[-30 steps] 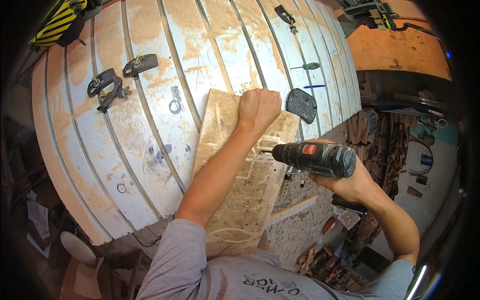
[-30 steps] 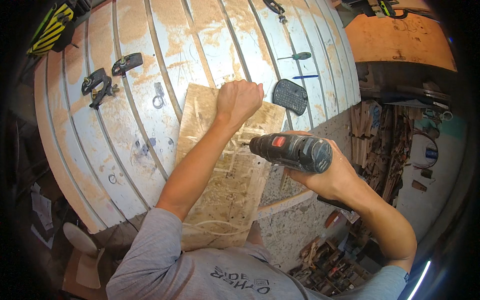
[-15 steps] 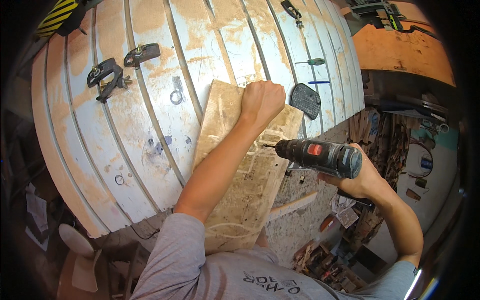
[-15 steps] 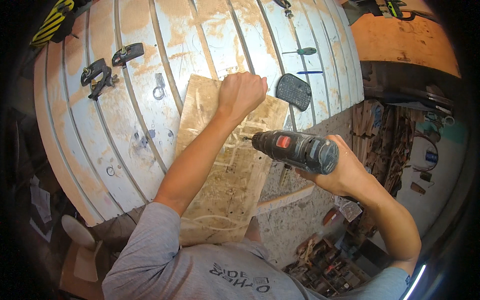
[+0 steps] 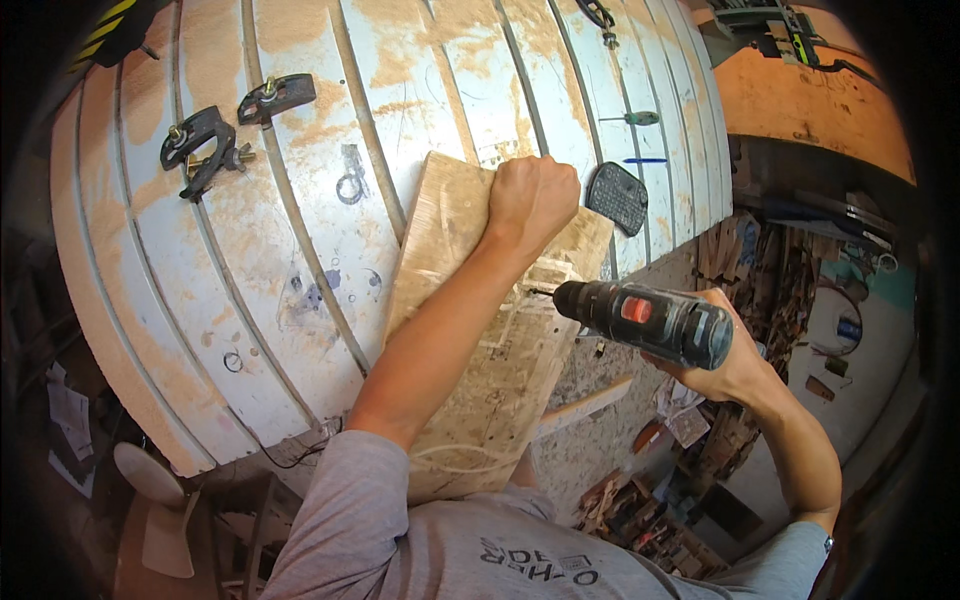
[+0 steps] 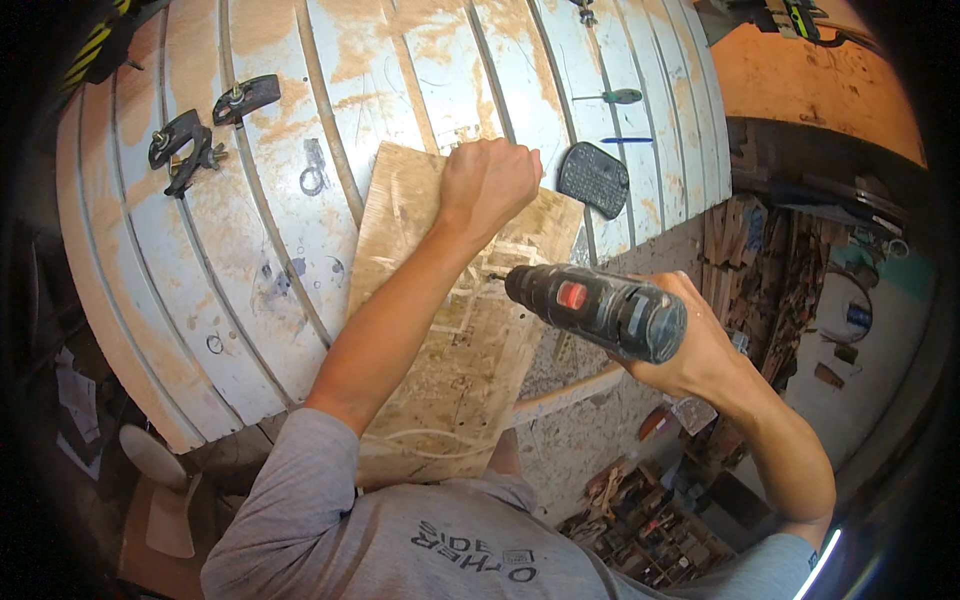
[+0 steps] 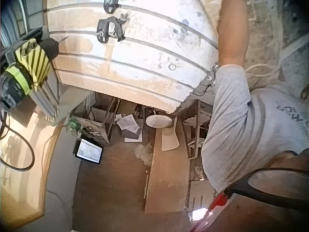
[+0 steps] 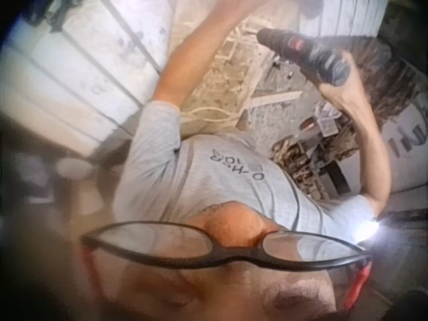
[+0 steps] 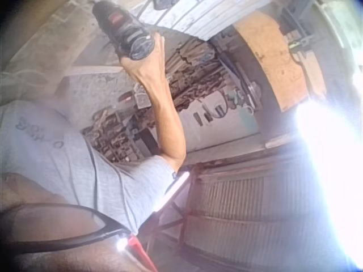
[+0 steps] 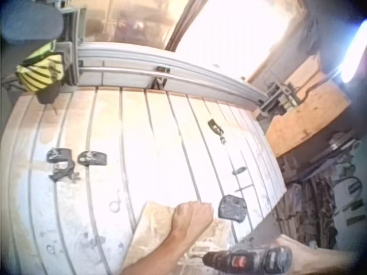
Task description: The person using a power drill to make holes in a piece of wood on a workshop table, then picking up two wooden instrument necks and placing them on the table before tightening clamps on the machine.
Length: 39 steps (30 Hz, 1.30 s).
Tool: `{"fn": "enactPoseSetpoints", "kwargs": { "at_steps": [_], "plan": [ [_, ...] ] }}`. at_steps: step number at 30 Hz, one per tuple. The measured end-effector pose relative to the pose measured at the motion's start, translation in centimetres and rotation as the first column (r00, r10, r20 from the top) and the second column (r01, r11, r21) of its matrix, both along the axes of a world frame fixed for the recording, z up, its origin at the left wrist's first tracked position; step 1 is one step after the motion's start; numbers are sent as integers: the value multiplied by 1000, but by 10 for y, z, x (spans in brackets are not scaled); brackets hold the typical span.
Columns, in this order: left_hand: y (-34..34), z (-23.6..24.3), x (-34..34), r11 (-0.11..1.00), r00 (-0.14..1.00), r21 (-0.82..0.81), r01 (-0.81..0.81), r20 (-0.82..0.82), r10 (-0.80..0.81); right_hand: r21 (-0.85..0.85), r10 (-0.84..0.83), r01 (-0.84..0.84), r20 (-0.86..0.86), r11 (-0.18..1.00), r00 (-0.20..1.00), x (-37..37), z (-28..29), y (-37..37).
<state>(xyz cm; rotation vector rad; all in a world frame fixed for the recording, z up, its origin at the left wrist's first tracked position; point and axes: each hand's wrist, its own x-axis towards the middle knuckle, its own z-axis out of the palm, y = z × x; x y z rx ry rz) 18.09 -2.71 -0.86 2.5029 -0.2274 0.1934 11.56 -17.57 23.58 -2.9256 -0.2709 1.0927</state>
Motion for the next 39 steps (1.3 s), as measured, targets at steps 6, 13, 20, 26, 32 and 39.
{"fn": "enactPoseSetpoints", "kwargs": {
  "at_steps": [6,13,20,26,32,39],
  "plan": [
    [-1,-3,1,998,999,-47,-40,16,41,73,9,-9,-1,997,1000,-5,-3,-9],
    [0,0,1,997,999,-68,-32,1,32,23,76,-75,-69,997,995,3,-3,-8],
    [2,6,-1,999,999,-48,-16,-52,13,161,149,-137,-70,978,986,17,-10,5],
    [0,5,0,1000,998,-18,-21,-62,19,190,236,-211,-118,959,965,24,-13,18],
    [-1,2,1,1000,999,-2,-29,-23,29,76,612,-607,-101,791,784,55,-6,39],
    [-3,4,1,998,999,-68,11,-38,-14,11,878,-885,-128,466,461,71,3,55]
  ]
}}
